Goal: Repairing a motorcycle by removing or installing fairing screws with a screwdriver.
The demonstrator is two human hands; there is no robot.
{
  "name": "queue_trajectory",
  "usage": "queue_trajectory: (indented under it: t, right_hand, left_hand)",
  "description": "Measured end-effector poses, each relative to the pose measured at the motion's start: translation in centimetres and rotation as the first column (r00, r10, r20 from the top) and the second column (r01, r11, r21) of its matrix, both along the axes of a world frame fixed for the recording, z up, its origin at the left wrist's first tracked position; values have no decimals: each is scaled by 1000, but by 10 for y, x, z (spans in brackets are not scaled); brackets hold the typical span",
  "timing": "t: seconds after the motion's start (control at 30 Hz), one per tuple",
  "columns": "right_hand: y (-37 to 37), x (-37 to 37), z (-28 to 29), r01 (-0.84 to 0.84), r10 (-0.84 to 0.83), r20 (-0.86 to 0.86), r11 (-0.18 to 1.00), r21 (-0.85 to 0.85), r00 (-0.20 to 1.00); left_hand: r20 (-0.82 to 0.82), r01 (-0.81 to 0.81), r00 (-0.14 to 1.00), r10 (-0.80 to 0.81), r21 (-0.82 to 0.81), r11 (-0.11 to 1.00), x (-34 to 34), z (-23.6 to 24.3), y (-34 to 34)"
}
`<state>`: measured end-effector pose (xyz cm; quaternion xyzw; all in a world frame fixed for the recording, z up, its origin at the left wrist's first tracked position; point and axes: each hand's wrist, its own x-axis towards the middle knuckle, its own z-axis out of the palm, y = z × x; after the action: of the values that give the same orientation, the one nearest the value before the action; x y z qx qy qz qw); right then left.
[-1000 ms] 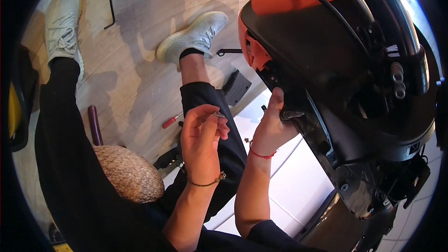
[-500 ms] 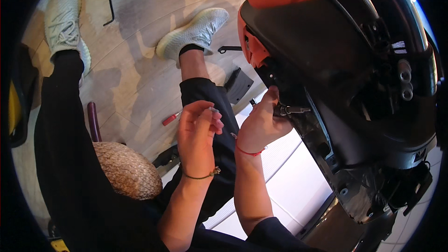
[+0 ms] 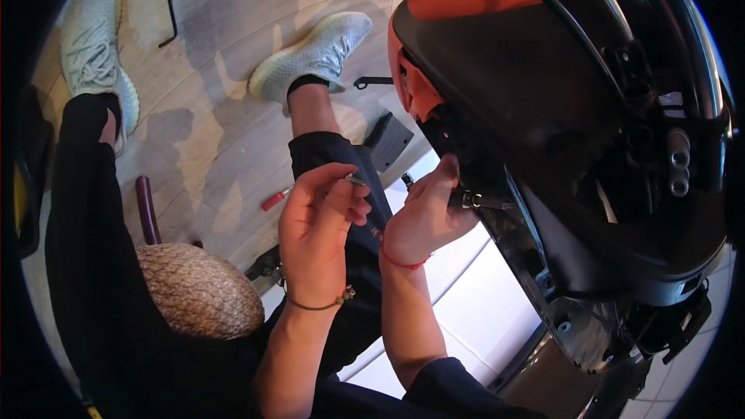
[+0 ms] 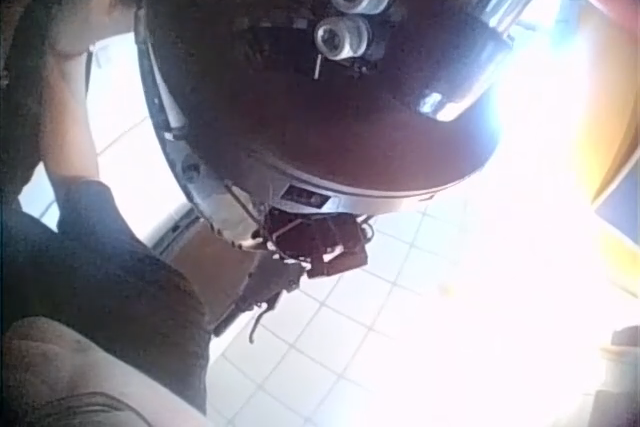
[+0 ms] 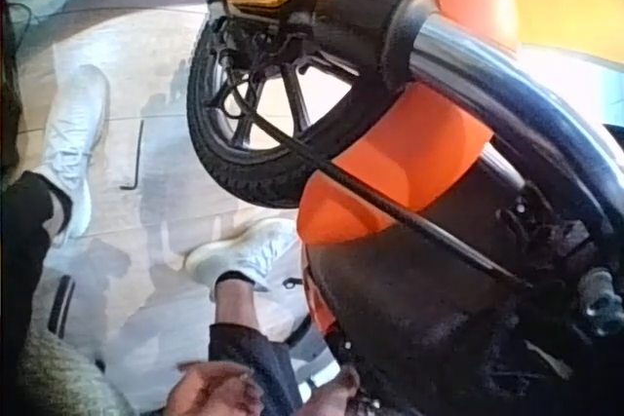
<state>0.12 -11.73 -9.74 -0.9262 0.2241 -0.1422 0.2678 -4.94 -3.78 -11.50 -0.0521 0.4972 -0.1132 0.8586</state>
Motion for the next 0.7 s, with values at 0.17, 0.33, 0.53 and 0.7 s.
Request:
queue_trajectory:
  t: [0.17,0.33,0.53,0.7]
  right_hand:
    - [9,-1,6,-126,128,-14,990,70,992]
    - [13,2,10,-201,204,-1,966,162,979]
    - [6,9,13,-147,152,-32,981,128,988]
    - [14,6,12,-125,121,31,982,139,992]
  left_hand:
    - [197,143,958,-207,300,943,30,9,1]
    - [287,43,919,-269,607,794,63,-9,-6]
    - [348,-47,903,-251,662,748,66,-2,-10]
    - [224,74,931,-289,659,749,52,0,-19]
